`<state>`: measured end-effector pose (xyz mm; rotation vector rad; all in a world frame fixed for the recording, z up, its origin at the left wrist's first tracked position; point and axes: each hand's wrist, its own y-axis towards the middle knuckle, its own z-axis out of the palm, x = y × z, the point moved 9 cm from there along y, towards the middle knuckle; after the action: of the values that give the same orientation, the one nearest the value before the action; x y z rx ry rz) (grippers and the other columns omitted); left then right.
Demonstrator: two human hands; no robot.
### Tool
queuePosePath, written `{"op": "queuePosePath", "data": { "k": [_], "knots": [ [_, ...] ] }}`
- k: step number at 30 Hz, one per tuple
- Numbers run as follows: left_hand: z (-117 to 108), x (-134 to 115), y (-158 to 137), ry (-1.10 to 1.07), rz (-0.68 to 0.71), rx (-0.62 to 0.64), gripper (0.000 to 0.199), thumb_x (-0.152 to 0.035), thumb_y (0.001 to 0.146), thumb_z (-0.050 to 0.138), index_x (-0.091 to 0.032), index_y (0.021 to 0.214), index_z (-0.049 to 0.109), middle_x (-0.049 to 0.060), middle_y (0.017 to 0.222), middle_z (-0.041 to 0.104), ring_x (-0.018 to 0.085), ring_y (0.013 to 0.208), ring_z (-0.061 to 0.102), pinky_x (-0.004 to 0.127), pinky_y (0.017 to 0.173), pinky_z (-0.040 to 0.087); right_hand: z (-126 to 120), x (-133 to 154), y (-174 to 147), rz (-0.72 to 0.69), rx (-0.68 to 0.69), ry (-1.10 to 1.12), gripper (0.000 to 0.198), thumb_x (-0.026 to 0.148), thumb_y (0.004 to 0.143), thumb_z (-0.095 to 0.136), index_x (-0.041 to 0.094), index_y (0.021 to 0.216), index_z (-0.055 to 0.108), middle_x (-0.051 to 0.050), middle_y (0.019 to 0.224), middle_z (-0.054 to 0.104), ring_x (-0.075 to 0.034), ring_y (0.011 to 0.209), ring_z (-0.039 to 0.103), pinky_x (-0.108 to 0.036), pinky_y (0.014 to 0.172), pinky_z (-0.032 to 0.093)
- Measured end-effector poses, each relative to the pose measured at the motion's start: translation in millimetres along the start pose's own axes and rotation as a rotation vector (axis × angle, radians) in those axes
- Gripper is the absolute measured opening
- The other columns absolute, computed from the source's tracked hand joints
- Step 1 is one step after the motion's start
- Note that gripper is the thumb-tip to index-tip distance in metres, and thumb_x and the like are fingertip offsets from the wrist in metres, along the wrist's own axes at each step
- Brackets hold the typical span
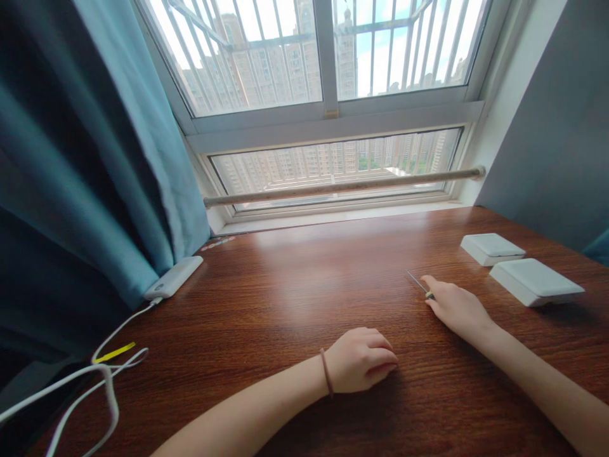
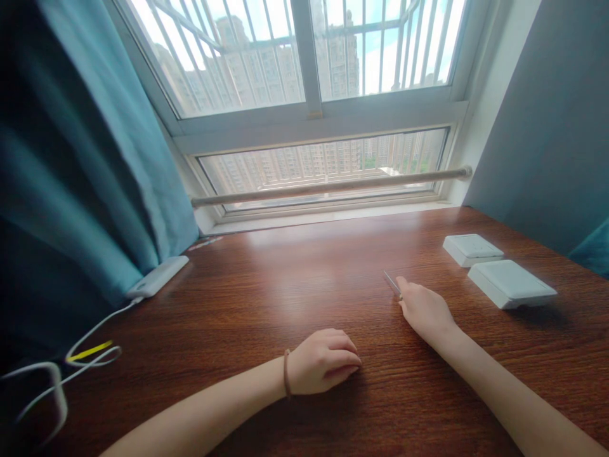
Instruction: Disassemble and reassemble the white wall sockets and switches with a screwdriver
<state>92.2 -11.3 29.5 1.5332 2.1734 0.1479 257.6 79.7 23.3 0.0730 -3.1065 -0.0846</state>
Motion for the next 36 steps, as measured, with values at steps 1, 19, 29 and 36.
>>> {"op": "queuePosePath", "data": {
  "k": [1,19,29,36],
  "knots": [
    [0.0,-0.1,0.0,0.003,0.001,0.0,0.022,-0.026,0.088,0.042,-0.019,0.089,0.062,0.005,0.087,0.067,0.013,0.078,0.059,0.025,0.072,0.046,0.0,0.4,-0.2,-0.001,0.003,-0.001,0.032,0.019,0.082,0.044,0.019,0.114,0.047,-0.01,0.091,0.067,-0.028,0.085,0.064,-0.031,0.059,0.04],
    [1.2,1.0,-0.6,-0.008,-0.003,-0.012,0.022,-0.026,0.087,0.042,-0.019,0.09,0.062,0.005,0.087,0.067,0.014,0.078,0.059,0.025,0.073,0.046,5.3,1.6,-0.6,-0.022,0.006,-0.035,0.015,0.022,0.083,0.047,0.02,0.097,0.052,-0.006,0.089,0.064,-0.023,0.084,0.064,-0.029,0.059,0.039],
    [-12.1,8.1,9.8,-0.16,-0.072,-0.057,0.023,-0.023,0.086,0.043,-0.017,0.089,0.065,0.008,0.086,0.067,0.015,0.078,0.059,0.024,0.073,0.047,7.2,1.4,0.8,-0.038,-0.006,-0.018,0.014,0.023,0.083,0.047,0.019,0.095,0.054,-0.006,0.09,0.063,-0.023,0.084,0.063,-0.029,0.059,0.039],
    [-10.3,40.7,77.4,-0.646,-0.371,-0.313,0.018,-0.026,0.079,0.054,-0.016,0.089,0.066,0.006,0.085,0.067,0.015,0.076,0.061,0.025,0.071,0.048,-17.4,-22.2,9.3,0.031,-0.095,0.188,0.021,0.033,0.081,0.049,0.022,0.095,0.06,-0.005,0.089,0.066,-0.021,0.081,0.063,-0.027,0.06,0.04]
  ]
}}
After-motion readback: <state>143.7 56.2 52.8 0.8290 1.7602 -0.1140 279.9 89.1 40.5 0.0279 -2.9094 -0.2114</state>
